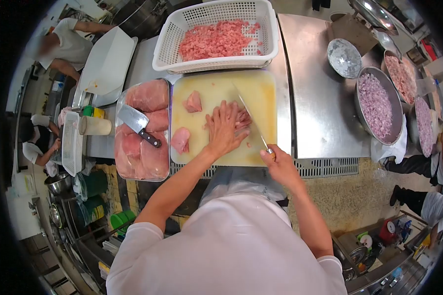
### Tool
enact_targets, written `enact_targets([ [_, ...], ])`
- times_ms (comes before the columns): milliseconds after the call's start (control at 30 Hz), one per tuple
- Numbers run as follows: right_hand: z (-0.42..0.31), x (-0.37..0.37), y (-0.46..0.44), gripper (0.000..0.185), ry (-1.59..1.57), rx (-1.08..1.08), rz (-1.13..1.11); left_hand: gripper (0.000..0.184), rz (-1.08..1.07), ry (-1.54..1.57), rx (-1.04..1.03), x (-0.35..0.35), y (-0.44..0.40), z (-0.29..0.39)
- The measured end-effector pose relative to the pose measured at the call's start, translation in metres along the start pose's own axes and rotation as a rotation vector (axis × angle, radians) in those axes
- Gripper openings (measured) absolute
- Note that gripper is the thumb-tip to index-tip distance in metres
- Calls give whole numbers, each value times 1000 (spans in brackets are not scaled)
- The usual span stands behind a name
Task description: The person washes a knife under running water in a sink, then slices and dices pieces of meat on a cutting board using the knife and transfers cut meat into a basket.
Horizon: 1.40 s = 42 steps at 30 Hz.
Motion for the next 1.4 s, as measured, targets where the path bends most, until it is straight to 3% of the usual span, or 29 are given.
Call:
enact_targets([
  [100,1,-1,1,54,-18,-7,12,86,68,-67,41,-13,-10,-9],
  [200,-1,6,2,56,-10,13,32,81,20,152,-54,-19,-8,-16],
  [267,10,2,-6,55,88,109,92,75,-11,154,-48,-17,-5,-15],
  [467,-10,5,4,54,118,130,168,61,-1,74,-28,-10,-1,-5],
  [700,-39,30,33,53,179,20,77,38,133,279,65,-28,-14,-17],
  [800,-38,30,18,57,231,48,53,29,161,197,39,-30,-17,-11],
  [867,-23,17,-16,62,291,182,55,28,90,126,32,-26,-24,-10],
  [1067,-53,9,-37,67,321,9,23,29,81,140,5,-32,-21,-14],
  [1200,-64,19,-10,66,272,3,-57,29,78,108,28,-32,-23,-13],
  [1300,-56,3,-49,61,335,153,14,42,6,91,50,-35,-21,-14],
  [1400,-62,5,-62,57,331,106,-10,42,-9,147,43,-30,-22,-14],
])
Point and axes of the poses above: each hand's wrist, its own y-axis away from the middle knuckle, its own x-axis out of the back of the hand, z = x × y, the point moved 3 cm from there along -y, towards the middle knuckle, and after that the axes turned 3 degrees about -x, right-handed, at the moved point
